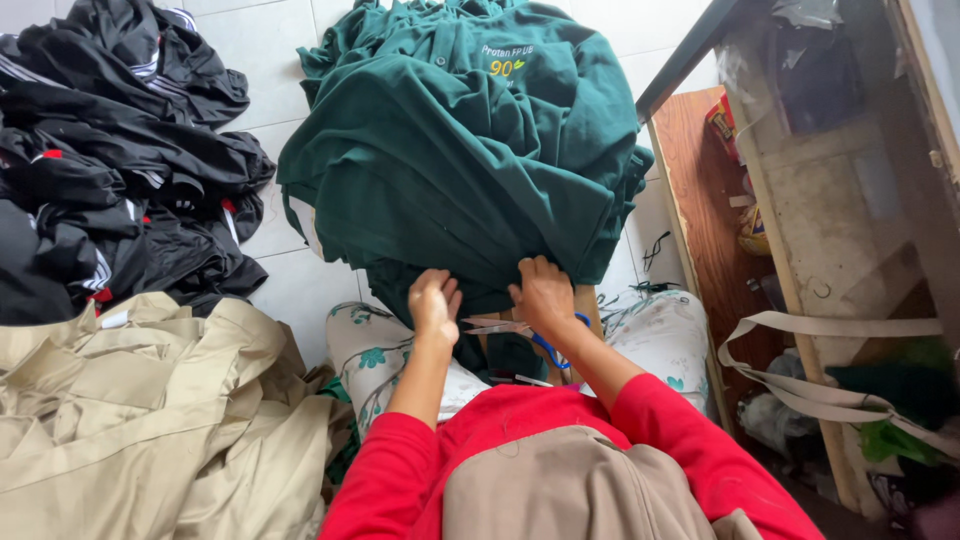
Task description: The person sits on the floor and uses a seam ripper to remove threads from the hem of a green polo shirt. They then use scissors to trim the fabric edge of the shirt's sleeve.
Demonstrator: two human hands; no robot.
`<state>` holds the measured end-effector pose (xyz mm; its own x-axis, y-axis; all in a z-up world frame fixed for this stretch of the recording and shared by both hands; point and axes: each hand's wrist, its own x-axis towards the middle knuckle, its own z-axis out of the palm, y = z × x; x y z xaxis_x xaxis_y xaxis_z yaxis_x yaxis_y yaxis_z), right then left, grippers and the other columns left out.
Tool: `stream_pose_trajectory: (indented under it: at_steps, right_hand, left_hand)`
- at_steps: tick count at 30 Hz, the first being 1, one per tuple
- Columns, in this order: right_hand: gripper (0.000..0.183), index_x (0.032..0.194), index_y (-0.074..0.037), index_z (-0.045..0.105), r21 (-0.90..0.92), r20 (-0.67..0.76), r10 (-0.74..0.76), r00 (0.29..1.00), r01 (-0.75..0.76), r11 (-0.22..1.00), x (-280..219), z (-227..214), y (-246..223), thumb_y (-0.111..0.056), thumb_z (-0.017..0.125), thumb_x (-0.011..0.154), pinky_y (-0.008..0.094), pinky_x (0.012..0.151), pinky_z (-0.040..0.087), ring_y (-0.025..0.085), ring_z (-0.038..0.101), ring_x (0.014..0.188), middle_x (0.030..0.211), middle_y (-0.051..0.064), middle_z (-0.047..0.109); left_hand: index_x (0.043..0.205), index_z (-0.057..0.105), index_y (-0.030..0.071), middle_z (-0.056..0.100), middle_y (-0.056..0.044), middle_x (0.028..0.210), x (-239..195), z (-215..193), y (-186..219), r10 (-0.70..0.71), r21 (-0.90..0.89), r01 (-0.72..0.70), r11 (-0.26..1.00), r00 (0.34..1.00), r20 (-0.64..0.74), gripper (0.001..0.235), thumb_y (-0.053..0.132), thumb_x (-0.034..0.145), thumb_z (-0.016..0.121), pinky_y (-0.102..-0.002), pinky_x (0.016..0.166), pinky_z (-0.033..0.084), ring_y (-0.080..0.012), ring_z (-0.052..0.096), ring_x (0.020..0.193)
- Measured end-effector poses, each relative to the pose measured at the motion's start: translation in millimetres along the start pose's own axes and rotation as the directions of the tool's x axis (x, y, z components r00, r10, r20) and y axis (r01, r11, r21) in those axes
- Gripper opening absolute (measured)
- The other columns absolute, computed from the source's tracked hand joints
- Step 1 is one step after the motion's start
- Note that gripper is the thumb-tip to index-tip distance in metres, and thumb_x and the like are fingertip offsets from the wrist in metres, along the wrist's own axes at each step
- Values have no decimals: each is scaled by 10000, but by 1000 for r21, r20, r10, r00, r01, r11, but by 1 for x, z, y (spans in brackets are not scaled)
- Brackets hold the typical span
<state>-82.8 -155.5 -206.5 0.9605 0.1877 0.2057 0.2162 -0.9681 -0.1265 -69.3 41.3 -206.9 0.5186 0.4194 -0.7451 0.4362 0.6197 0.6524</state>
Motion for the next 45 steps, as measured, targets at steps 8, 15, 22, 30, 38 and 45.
stream_pose_trajectory:
  at_steps: [8,15,22,30,38,45]
  right_hand:
    - [283,964,-159,649,-32,64,-68,996,70,997,-7,40,28,-230,776,721,358,626,539,220,664,681,765,-15,572]
    - [176,951,-322,788,406,561,140,816,-419,812,45,-90,63,-336,701,799,435,889,579,326,737,963,904,23,781]
    - [92,980,-143,727,562,178,258,950,-313,766,4,-95,104,-135,705,890,446,833,518,359,669,890,895,107,659]
    - [470,1172,-139,557,104,447,-114,887,76,992,-76,-19,66,-225,790,773,446,798,521,315,648,972,1026,60,572]
    - [593,1081,-133,543,28,262,-249,932,251,968,-104,0,69,-353,857,629,431,796,458,305,607,949,973,67,569]
    - [205,863,-134,551,-82,131,-303,944,314,946,-90,2,72,-217,624,690,440,675,412,283,635,669,746,54,581]
  left_hand:
    - [1508,402,107,516,-166,1431,0,5,0,-107,122,88,989,981,159,688,266,943,760,-555,1161,332,-362,534,1350]
    - [1029,576,101,552,-116,1081,-8,8,0,-83,88,67,994,976,199,272,262,936,775,-502,1108,397,-300,601,1109]
    - [930,518,208,584,-88,991,-45,16,19,-108,-109,147,983,947,304,245,352,973,711,-544,1098,434,-324,654,1033]
    - [1150,609,209,634,-129,1193,-47,15,10,-126,-48,149,988,938,324,220,310,982,709,-560,1139,413,-362,638,1153]
    - [1147,711,135,765,-145,1061,-94,20,50,146,-251,-15,968,847,512,179,232,1019,631,-455,995,568,-280,737,992]
    - [1155,706,142,766,-152,1060,-124,7,69,120,-231,-3,973,859,497,188,245,1020,625,-475,977,570,-286,740,980]
